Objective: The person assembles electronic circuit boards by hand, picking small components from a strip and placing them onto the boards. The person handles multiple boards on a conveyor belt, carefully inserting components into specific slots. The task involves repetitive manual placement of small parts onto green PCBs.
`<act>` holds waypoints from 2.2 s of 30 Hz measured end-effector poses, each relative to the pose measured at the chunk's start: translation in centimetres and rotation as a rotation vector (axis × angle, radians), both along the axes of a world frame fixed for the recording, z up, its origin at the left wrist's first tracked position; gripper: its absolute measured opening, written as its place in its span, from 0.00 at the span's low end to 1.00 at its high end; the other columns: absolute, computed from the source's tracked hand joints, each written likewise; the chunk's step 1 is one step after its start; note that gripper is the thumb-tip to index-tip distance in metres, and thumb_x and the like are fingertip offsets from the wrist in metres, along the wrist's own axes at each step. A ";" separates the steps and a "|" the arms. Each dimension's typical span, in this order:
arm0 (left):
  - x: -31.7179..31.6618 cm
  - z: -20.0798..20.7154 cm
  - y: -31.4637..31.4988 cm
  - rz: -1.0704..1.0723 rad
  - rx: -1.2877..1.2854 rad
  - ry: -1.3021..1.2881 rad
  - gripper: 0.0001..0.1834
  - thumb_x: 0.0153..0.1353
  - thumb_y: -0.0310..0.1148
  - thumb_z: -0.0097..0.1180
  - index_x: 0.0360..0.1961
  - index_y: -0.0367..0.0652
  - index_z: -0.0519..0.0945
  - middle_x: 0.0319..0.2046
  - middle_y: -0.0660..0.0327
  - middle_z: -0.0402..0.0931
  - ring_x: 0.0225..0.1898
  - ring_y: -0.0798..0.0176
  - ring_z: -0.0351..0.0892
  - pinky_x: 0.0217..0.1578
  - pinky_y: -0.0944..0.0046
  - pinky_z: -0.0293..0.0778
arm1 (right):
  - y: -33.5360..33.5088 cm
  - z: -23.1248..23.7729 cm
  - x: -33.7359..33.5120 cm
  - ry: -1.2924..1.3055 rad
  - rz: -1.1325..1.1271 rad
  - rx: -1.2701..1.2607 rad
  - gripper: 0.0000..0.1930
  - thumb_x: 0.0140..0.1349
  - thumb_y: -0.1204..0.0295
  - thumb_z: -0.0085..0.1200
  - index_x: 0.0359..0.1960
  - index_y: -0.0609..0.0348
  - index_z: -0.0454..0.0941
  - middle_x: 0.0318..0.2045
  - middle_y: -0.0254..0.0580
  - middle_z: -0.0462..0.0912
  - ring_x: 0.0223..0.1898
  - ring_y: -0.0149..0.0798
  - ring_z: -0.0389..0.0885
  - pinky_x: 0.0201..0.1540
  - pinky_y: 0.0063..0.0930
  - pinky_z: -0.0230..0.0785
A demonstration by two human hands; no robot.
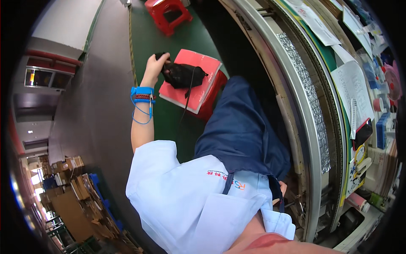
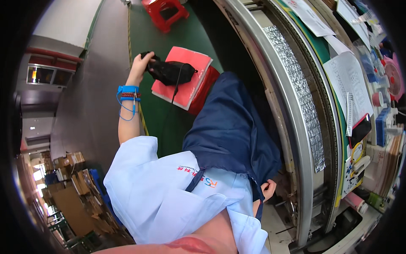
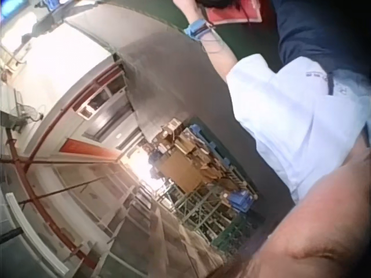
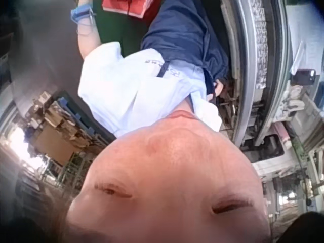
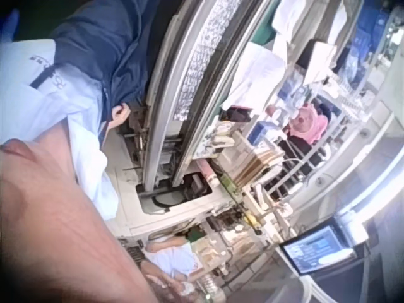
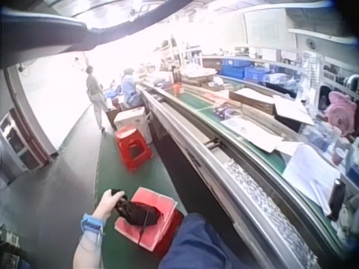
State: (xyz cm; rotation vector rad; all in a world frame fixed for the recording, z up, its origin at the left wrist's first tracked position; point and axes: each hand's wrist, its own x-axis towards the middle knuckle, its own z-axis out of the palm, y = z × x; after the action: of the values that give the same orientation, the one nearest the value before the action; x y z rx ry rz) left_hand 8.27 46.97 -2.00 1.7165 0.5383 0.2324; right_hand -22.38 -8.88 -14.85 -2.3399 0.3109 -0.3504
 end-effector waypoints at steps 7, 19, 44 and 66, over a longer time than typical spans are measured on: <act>0.0 5.0 -1.1 0.039 -0.128 -0.079 0.12 0.56 0.38 0.57 0.30 0.39 0.75 0.21 0.62 0.76 0.19 0.72 0.72 0.17 0.74 0.65 | 11.0 13.2 18.1 -0.200 0.325 0.316 0.09 0.49 0.89 0.44 0.26 0.64 0.74 0.28 0.44 0.75 0.31 0.39 0.74 0.35 0.25 0.67; 4.5 12.2 -5.9 -0.269 -0.035 0.153 0.09 0.58 0.32 0.54 0.30 0.37 0.73 0.22 0.66 0.73 0.23 0.77 0.70 0.23 0.75 0.67 | 36.2 20.3 42.8 0.247 1.469 0.669 0.43 0.44 0.76 0.57 0.63 0.58 0.46 0.28 0.50 0.76 0.33 0.49 0.79 0.36 0.34 0.70; 27.4 19.4 -2.5 -0.223 -0.328 -0.469 0.17 0.65 0.38 0.37 0.31 0.37 0.75 0.12 0.69 0.59 0.12 0.78 0.54 0.13 0.75 0.47 | 43.2 40.3 44.6 0.298 1.589 0.046 0.11 0.50 0.68 0.47 0.21 0.67 0.73 0.19 0.56 0.76 0.25 0.53 0.78 0.31 0.42 0.71; 20.8 22.5 -9.4 -0.201 -0.100 -0.064 0.09 0.64 0.29 0.43 0.31 0.36 0.74 0.16 0.66 0.65 0.17 0.76 0.61 0.18 0.77 0.55 | 7.9 14.5 64.4 0.068 0.084 0.079 0.08 0.55 0.75 0.50 0.37 0.60 0.74 0.34 0.44 0.75 0.33 0.40 0.77 0.37 0.29 0.70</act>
State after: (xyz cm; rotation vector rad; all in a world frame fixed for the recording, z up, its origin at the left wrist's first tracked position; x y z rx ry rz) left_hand 29.10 37.60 20.53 1.6465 0.3219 0.1140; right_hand 42.06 -0.96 -0.38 -2.2825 0.2536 -0.2141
